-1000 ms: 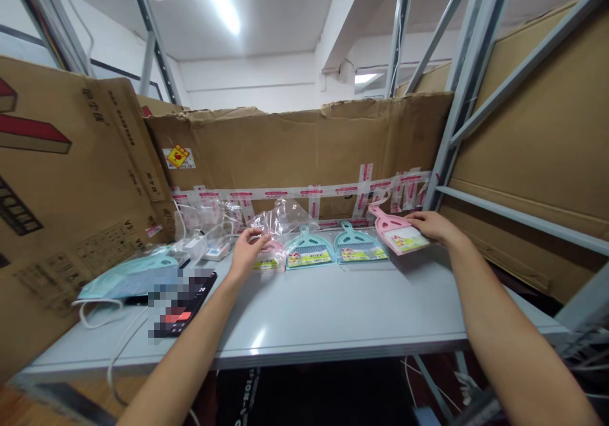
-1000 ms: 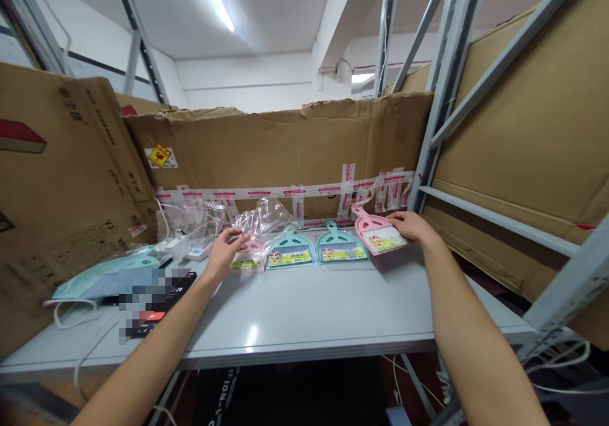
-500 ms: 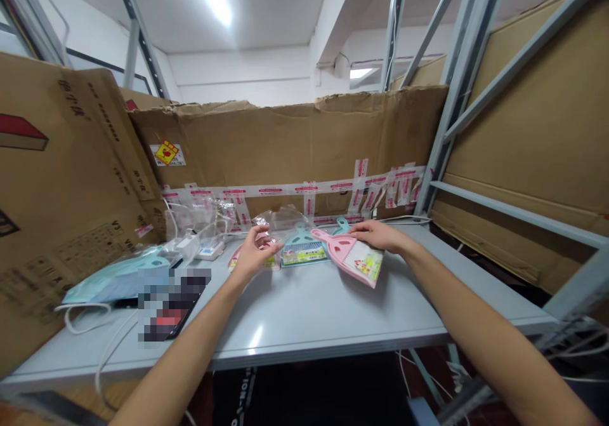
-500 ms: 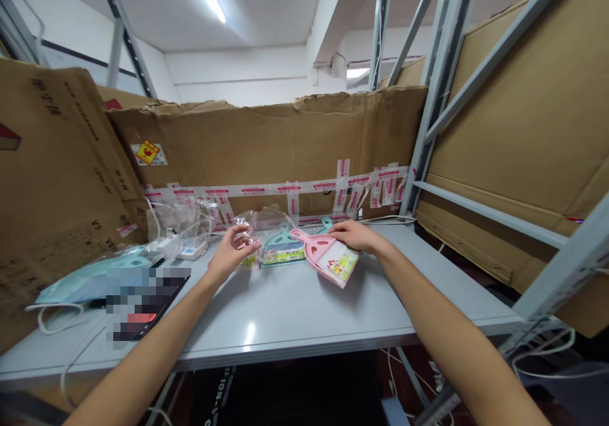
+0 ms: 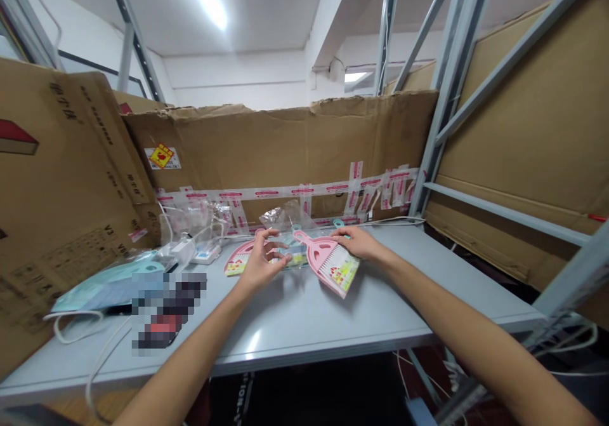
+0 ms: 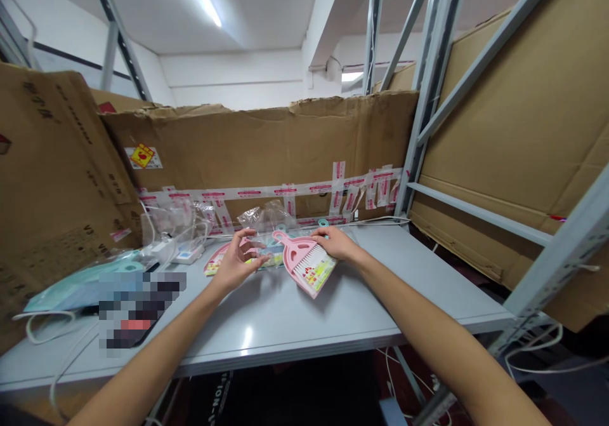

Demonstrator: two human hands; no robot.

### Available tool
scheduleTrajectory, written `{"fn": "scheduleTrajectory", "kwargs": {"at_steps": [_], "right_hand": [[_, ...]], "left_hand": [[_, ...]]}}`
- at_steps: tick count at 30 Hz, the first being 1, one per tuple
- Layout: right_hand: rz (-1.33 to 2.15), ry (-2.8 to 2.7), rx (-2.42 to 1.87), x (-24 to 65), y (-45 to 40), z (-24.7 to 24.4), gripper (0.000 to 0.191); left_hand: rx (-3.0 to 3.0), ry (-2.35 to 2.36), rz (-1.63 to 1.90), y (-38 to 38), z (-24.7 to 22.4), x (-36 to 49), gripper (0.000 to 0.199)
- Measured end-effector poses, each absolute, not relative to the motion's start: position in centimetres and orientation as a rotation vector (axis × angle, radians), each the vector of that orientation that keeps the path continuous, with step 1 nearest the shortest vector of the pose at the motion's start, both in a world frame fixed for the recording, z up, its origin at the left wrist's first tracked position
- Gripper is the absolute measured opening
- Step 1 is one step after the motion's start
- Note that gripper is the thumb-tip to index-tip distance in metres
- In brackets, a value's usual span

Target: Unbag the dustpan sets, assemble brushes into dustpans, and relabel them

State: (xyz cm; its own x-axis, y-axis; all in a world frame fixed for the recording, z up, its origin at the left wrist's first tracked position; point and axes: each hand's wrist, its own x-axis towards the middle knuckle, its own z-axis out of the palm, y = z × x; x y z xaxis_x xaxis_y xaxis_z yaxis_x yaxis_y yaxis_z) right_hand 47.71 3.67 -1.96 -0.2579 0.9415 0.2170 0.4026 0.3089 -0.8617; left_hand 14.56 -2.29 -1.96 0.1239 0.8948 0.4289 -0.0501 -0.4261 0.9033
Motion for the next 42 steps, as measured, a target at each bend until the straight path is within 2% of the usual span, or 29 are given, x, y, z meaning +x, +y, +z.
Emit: {"fn": "scheduleTrajectory", "kwargs": {"at_steps": [5,10,14,16,22,27,42], "right_hand": [[0.747,-1.763,-1.177,47.2,4.3,-2.4,0.027],[0.481,-1.77,-1.116,46.7,4.8,-2.7,0.022],[0.498,-1.768,-1.087,46.2,4.8,-2.7,0.024],[0.547,-1.758,-1.089,46.2,4.8,-2.7,0.025],[0.586,-1.745,-1.078,46.3,4.4,-2.3,0.028],[0.49,-1.864,-0.981,45.9,3.4,-1.7,0.022],[0.556,-2.015,-0.877,44.5,1.6,-0.8,0.02]], "left_hand": [[1.642,0.794,1.476,-2.9,-1.8,15.6,0.076],[1.614,0.71,1.424,-3.0,-1.8,16.4,0.095],[1.583,0.654,1.38,-3.4,-1.7,16.5,0.121],[1.524,0.644,1.426,-3.4,-1.6,16.2,0.127],[1.035,0.723,1.701,-1.6,-1.1,13.8,0.093],[0.889,0.782,1.462,-0.3,-0.3,11.7,0.067],[1.102,0.782,0.91,-2.7,0.1,14.1,0.048]]}}
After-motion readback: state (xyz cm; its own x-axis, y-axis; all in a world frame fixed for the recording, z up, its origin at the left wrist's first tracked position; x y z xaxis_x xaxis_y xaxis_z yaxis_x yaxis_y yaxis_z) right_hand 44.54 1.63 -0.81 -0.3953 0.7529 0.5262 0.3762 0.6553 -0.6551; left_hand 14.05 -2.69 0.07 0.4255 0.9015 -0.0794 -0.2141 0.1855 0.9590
